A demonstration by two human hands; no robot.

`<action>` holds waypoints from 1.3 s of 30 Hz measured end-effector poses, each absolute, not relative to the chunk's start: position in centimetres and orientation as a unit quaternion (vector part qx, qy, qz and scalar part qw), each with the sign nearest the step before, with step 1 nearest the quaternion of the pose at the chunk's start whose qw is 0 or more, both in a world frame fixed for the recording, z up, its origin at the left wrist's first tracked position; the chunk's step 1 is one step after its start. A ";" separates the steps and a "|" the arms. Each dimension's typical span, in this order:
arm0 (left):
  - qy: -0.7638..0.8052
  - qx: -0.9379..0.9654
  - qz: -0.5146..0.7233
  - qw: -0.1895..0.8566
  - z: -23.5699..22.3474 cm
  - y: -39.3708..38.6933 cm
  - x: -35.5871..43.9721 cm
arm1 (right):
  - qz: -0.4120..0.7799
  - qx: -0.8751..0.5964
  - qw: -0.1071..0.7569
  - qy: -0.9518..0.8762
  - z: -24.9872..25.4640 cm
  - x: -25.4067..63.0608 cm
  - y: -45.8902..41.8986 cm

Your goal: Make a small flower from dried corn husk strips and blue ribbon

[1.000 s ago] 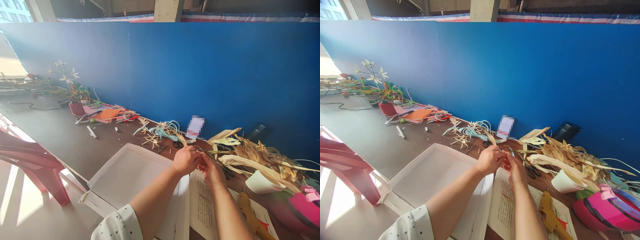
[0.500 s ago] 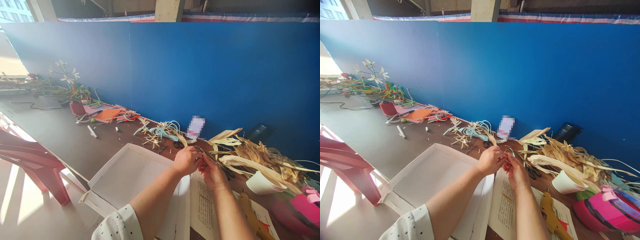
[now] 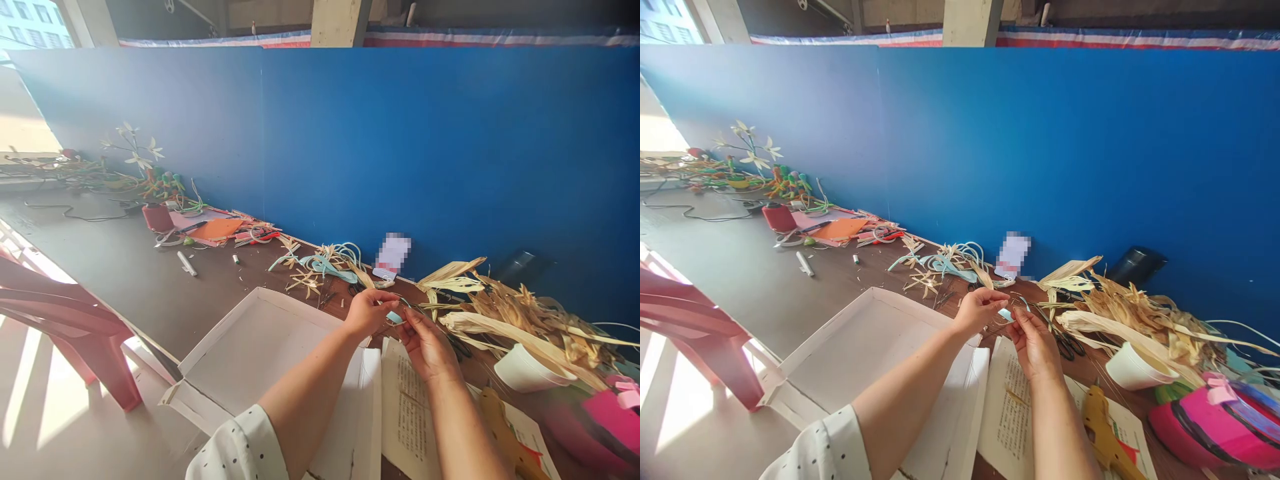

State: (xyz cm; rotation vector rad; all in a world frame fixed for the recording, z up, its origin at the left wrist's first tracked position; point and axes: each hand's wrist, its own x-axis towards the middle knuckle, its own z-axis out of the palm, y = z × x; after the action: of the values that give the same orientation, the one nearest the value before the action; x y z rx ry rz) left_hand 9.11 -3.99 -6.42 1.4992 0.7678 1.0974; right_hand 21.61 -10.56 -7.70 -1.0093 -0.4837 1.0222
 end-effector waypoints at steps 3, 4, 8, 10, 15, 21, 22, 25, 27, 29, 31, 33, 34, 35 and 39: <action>0.288 0.606 0.446 0.592 -6.5 -4.1 9.4 | 0.470 -0.451 0.725 -0.224 -7.7 21.6 -10.6; 0.279 0.601 0.439 0.607 -6.6 -4.1 9.5 | 0.472 -0.451 0.723 -0.226 -7.7 21.6 -10.7; 0.261 0.595 0.419 0.634 -6.8 -4.1 9.6 | 0.472 -0.451 0.716 -0.245 -7.6 21.5 -10.7; 0.268 0.593 0.421 0.633 -6.9 -4.0 9.6 | 0.474 -0.452 0.712 -0.251 -7.6 21.4 -10.7; 0.257 0.593 0.445 0.619 -7.1 -3.9 9.5 | 0.485 -0.458 0.700 -0.257 -7.6 21.3 -10.7; 0.318 0.562 0.436 0.627 -5.8 -4.3 8.8 | 0.468 -0.513 0.656 -0.295 -7.6 21.1 -11.0; 0.325 0.553 0.435 0.632 -5.6 -4.4 8.7 | 0.454 -0.530 0.645 -0.310 -7.6 21.1 -11.0; 0.325 0.532 0.440 0.647 -5.6 -4.4 8.6 | 0.419 -0.567 0.614 -0.356 -7.7 21.1 -10.9; 0.309 0.508 0.449 0.667 -5.8 -4.3 8.8 | 0.405 -0.583 0.598 -0.372 -7.8 21.1 -10.8; 0.282 0.475 0.465 0.691 -6.2 -4.0 9.0 | 0.394 -0.595 0.584 -0.387 -7.9 21.1 -10.8; 0.264 0.449 0.487 0.701 -6.4 -3.7 9.0 | 0.376 -0.606 0.569 -0.410 -8.0 21.0 -10.8; 0.264 0.445 0.500 0.694 -6.6 -3.4 8.9 | 0.340 -0.634 0.552 -0.422 -7.9 21.0 -10.9; 0.269 0.448 0.504 0.688 -6.6 -3.2 8.8 | 0.313 -0.654 0.548 -0.416 -7.8 21.0 -10.9; 0.274 0.454 0.506 0.680 -6.6 -3.0 8.7 | 0.280 -0.674 0.553 -0.401 -7.7 21.1 -11.0; 0.293 0.495 0.494 0.652 -6.9 -2.6 8.6 | 0.118 -0.684 0.642 -0.325 -6.9 21.9 -11.3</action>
State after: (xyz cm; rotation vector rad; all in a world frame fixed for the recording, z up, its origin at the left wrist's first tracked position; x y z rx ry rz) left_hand 8.56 -2.58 -6.91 1.1241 0.6651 1.1218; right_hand 21.87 -11.27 -6.93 -1.5597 -0.7404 0.2690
